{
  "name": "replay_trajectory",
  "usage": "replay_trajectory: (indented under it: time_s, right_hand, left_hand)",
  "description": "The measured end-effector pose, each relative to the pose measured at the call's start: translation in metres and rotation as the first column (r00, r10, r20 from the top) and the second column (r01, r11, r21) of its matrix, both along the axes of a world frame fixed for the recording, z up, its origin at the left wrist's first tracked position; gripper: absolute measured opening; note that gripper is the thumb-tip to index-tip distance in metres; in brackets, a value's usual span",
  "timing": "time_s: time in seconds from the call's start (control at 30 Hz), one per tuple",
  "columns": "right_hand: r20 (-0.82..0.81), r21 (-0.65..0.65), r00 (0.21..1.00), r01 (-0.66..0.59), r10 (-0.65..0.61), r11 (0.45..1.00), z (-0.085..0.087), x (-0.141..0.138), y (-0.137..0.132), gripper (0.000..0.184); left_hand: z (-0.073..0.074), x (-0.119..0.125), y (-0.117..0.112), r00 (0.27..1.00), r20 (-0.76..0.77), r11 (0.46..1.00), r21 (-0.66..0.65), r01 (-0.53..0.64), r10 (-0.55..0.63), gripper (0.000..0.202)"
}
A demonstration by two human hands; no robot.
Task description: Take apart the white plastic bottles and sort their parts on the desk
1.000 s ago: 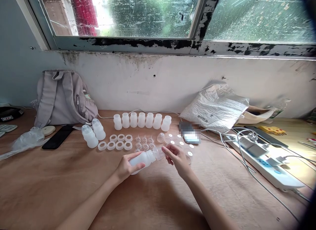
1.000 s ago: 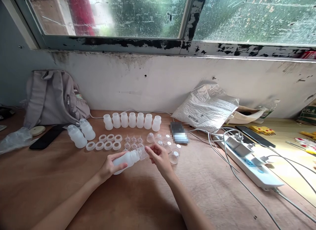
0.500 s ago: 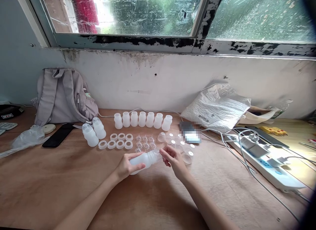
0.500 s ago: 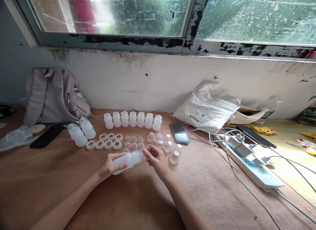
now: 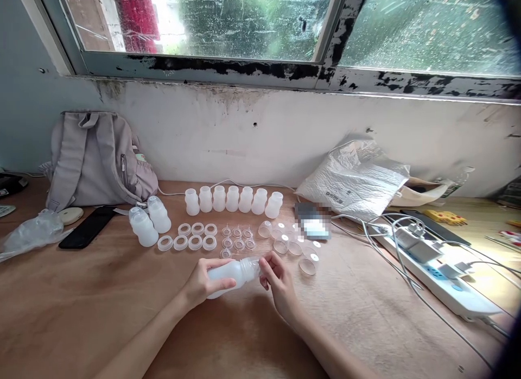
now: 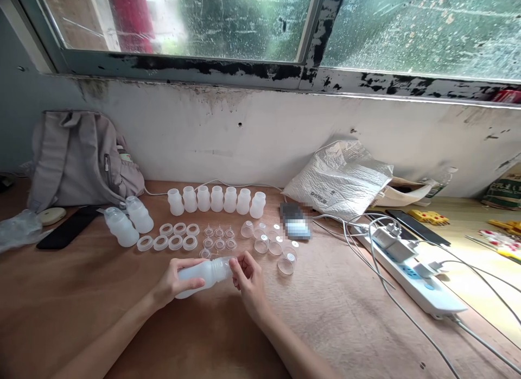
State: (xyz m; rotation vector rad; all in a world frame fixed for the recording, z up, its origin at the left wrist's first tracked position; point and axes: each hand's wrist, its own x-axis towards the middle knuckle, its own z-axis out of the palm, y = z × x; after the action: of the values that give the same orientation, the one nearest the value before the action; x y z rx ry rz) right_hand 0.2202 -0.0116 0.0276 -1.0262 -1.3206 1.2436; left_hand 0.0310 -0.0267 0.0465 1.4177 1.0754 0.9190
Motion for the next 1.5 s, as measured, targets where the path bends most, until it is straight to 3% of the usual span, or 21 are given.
replay_trajectory:
  time_s: [0.27,0.6,0.8,0.93,1.1,1.33,1.43,1.5]
  right_hand:
    - [-0.012,0.002,1.0,0.011,-0.011,1.0,-0.005,-0.002,0.001,0.028]
    - [-0.015,-0.029,0.999,-0.032,0.031,0.999,-0.005,-0.002,0.009,0.026]
    - [-0.126,-0.068,0.988,-0.103,0.094,0.992,0.003,0.0,0.01,0.028]
    - [-0.218,-0.013,0.956,-0.204,0.197,0.979,0.01,0.004,0.006,0.032]
    - [-0.24,0.035,0.922,-0.305,0.304,0.952,0.017,0.006,0.002,0.033]
    - [-0.219,-0.001,0.944,-0.253,0.247,0.967,0.012,0.006,0.007,0.029]
    - [-0.214,-0.002,0.953,-0.222,0.216,0.975,0.009,0.007,0.011,0.029]
    - [-0.212,-0.007,0.957,-0.203,0.197,0.979,0.009,0.008,0.013,0.029]
  left_hand:
    - [0.007,0.008,-0.005,0.999,-0.049,1.0,0.031,0.004,-0.003,0.041]
    - [0.006,0.01,-0.006,0.966,-0.256,0.965,0.256,0.048,0.02,0.04]
    - [-0.01,0.011,-0.005,0.939,-0.339,0.9,0.426,0.098,0.059,0.041]
    - [-0.022,0.01,-0.003,0.922,-0.369,0.866,0.493,0.084,0.121,0.044]
    - [-0.024,0.01,0.0,0.942,-0.323,0.883,0.465,0.069,0.096,0.051]
    - [-0.033,0.01,0.0,0.936,-0.301,0.891,0.453,-0.026,0.181,0.056]
    - [-0.026,0.012,-0.002,0.915,-0.316,0.847,0.53,-0.05,0.252,0.065]
    - [-0.01,0.013,-0.005,0.905,-0.293,0.796,0.601,-0.076,0.308,0.063]
